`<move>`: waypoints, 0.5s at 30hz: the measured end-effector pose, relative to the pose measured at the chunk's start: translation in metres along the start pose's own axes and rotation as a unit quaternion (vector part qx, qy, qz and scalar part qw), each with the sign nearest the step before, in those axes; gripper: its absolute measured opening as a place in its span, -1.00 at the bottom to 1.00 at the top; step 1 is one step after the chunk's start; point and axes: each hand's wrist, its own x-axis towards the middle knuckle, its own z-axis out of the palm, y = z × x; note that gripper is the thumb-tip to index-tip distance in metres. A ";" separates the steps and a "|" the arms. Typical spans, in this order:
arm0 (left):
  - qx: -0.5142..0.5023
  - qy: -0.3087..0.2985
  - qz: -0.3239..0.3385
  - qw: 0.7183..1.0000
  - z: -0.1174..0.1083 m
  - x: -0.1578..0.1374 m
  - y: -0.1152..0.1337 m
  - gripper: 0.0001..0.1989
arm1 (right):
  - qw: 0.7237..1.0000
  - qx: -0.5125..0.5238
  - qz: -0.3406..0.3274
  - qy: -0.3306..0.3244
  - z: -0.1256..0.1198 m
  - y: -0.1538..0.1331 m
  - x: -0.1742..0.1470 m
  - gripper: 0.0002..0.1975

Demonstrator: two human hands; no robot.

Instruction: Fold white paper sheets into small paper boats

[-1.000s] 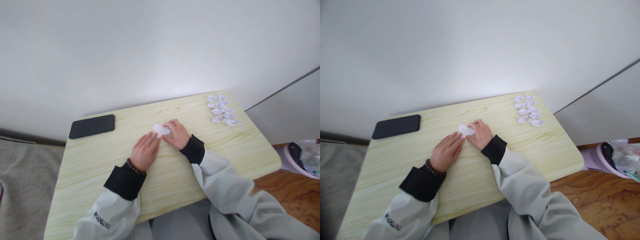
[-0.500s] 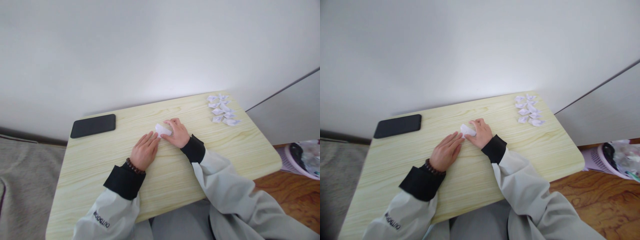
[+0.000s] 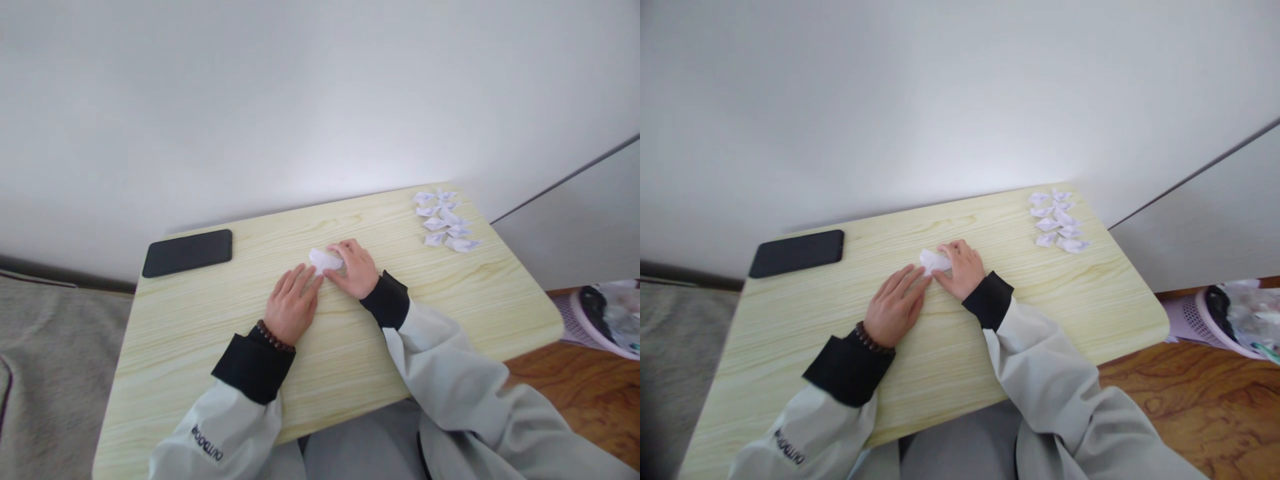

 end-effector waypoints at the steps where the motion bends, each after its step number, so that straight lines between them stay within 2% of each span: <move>1: 0.001 0.004 0.000 1.000 0.000 0.000 0.001 -0.70 | 1.000 -0.011 0.004 0.003 0.001 -0.002 -0.001 -0.51; 6: -0.009 0.007 0.011 1.000 0.000 -0.001 0.001 -0.73 | 1.000 0.009 -0.003 -0.020 0.000 -0.002 0.000 -0.57; 12: -0.024 0.002 0.007 1.000 -0.001 0.002 0.003 -0.73 | 0.998 0.057 -0.013 -0.014 -0.002 0.004 0.004 -0.59; 15: -0.040 -0.003 0.010 0.999 -0.001 0.004 0.002 -0.74 | 0.999 0.046 -0.024 -0.005 -0.001 0.003 0.003 -0.65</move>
